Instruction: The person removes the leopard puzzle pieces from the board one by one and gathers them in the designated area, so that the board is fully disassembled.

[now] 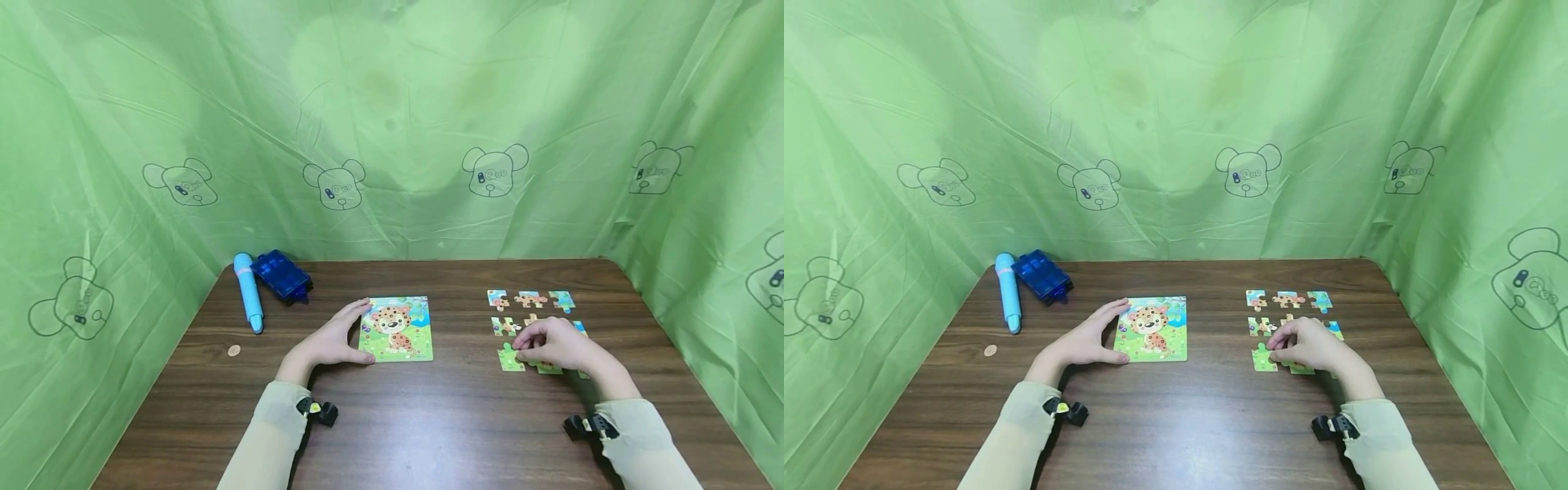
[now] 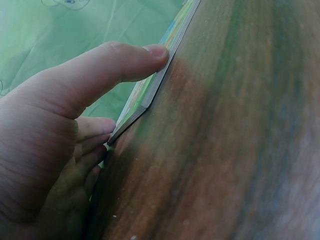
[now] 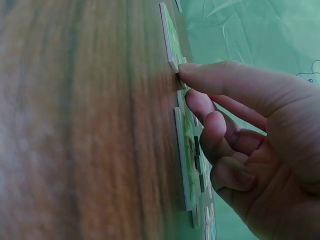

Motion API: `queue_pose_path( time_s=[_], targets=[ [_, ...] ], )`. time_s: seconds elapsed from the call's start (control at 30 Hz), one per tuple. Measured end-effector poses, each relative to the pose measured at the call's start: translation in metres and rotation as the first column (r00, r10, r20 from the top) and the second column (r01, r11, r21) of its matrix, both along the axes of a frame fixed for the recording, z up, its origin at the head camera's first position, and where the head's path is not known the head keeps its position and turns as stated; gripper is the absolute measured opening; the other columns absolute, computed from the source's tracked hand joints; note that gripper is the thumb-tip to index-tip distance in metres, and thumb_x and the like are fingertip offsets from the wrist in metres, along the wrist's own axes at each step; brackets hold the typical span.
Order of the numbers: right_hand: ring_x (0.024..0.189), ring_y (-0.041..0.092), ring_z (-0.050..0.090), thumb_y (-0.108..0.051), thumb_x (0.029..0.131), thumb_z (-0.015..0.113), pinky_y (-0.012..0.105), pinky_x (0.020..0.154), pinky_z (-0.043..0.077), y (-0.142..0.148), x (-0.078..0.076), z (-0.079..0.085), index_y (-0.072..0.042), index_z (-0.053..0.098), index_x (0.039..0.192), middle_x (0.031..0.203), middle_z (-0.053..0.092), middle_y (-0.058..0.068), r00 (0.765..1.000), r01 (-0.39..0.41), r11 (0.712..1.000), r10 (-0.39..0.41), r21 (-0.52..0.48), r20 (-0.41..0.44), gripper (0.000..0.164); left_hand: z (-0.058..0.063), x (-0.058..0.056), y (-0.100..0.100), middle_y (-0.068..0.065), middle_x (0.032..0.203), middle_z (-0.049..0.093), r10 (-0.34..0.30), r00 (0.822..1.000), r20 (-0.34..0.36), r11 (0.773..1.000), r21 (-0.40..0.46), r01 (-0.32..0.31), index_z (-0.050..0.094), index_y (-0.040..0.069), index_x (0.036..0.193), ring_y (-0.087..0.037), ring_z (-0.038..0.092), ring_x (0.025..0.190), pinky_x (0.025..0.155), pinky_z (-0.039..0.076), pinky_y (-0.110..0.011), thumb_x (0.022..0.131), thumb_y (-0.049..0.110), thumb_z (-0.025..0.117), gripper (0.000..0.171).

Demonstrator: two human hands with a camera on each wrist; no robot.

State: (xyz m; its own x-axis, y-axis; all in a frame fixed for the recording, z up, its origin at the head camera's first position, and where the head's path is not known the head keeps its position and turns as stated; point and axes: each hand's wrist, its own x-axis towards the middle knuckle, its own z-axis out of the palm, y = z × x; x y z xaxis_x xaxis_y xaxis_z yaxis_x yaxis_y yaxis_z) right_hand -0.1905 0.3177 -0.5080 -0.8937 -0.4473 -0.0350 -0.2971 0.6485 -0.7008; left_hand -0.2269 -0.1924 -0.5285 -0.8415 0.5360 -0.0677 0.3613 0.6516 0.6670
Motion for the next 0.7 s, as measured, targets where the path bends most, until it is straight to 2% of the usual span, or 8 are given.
queue_pose_path(
  time_s=[0.27, 0.4, 0.5, 0.6, 0.7],
  targets=[
    [0.068, 0.006, 0.061, -0.021, 0.089, 0.093, 0.026, 0.061, 0.051, -0.001, -0.001, 0.006, -0.015, 0.085, 0.100, 0.080, 0.072, -0.008, 1.000, 0.004, 1.000, -0.004, -0.021, 0.008, 0.016, -0.001, 0.001, -0.002, -0.005, 0.183, 0.018, 0.006, 1.000, 0.002, 1.000, -0.001, -0.006, 0.030, 0.013, 0.174, -0.032, 0.018, 0.167, 0.129, 0.028, -0.060, 0.080, 0.056, 0.094, 0.122],
    [0.068, 0.007, 0.060, -0.024, 0.090, 0.092, 0.027, 0.060, 0.051, 0.002, -0.001, 0.011, -0.017, 0.085, 0.103, 0.084, 0.075, -0.009, 1.000, 0.021, 1.000, -0.021, -0.017, -0.004, 0.016, -0.001, 0.000, -0.001, -0.005, 0.183, 0.016, -0.003, 1.000, 0.008, 1.000, 0.019, 0.003, 0.029, 0.013, 0.174, -0.032, 0.016, 0.167, 0.129, 0.028, -0.061, 0.081, 0.054, 0.094, 0.121],
    [0.068, 0.008, 0.060, -0.026, 0.092, 0.091, 0.027, 0.059, 0.051, 0.004, 0.000, 0.014, -0.019, 0.086, 0.105, 0.091, 0.077, -0.009, 0.999, 0.046, 0.999, -0.047, -0.026, -0.011, 0.015, -0.001, 0.001, -0.003, -0.006, 0.184, 0.012, -0.019, 1.000, 0.010, 0.999, 0.039, 0.018, 0.027, 0.013, 0.175, -0.032, 0.014, 0.168, 0.129, 0.028, -0.062, 0.087, 0.051, 0.091, 0.115],
    [0.070, 0.008, 0.060, -0.028, 0.094, 0.089, 0.027, 0.059, 0.050, 0.006, 0.005, 0.023, -0.021, 0.085, 0.107, 0.094, 0.077, -0.009, 0.997, 0.066, 0.998, -0.067, -0.025, -0.035, 0.015, 0.004, 0.002, -0.007, -0.009, 0.184, 0.012, -0.010, 1.000, -0.004, 0.999, 0.033, 0.010, 0.027, 0.011, 0.175, -0.034, 0.015, 0.168, 0.129, 0.027, -0.063, 0.093, 0.048, 0.085, 0.107],
    [0.076, 0.007, 0.062, -0.029, 0.097, 0.087, 0.027, 0.064, 0.052, 0.009, 0.016, 0.042, -0.022, 0.084, 0.110, 0.094, 0.075, -0.013, 0.991, 0.073, 0.997, -0.072, 0.004, -0.117, 0.016, 0.016, 0.007, -0.015, -0.011, 0.181, 0.021, 0.031, 0.998, -0.056, 0.999, 0.035, -0.029, 0.029, 0.010, 0.174, -0.035, 0.022, 0.166, 0.129, 0.028, -0.061, 0.098, 0.043, 0.081, 0.097]
  ],
)
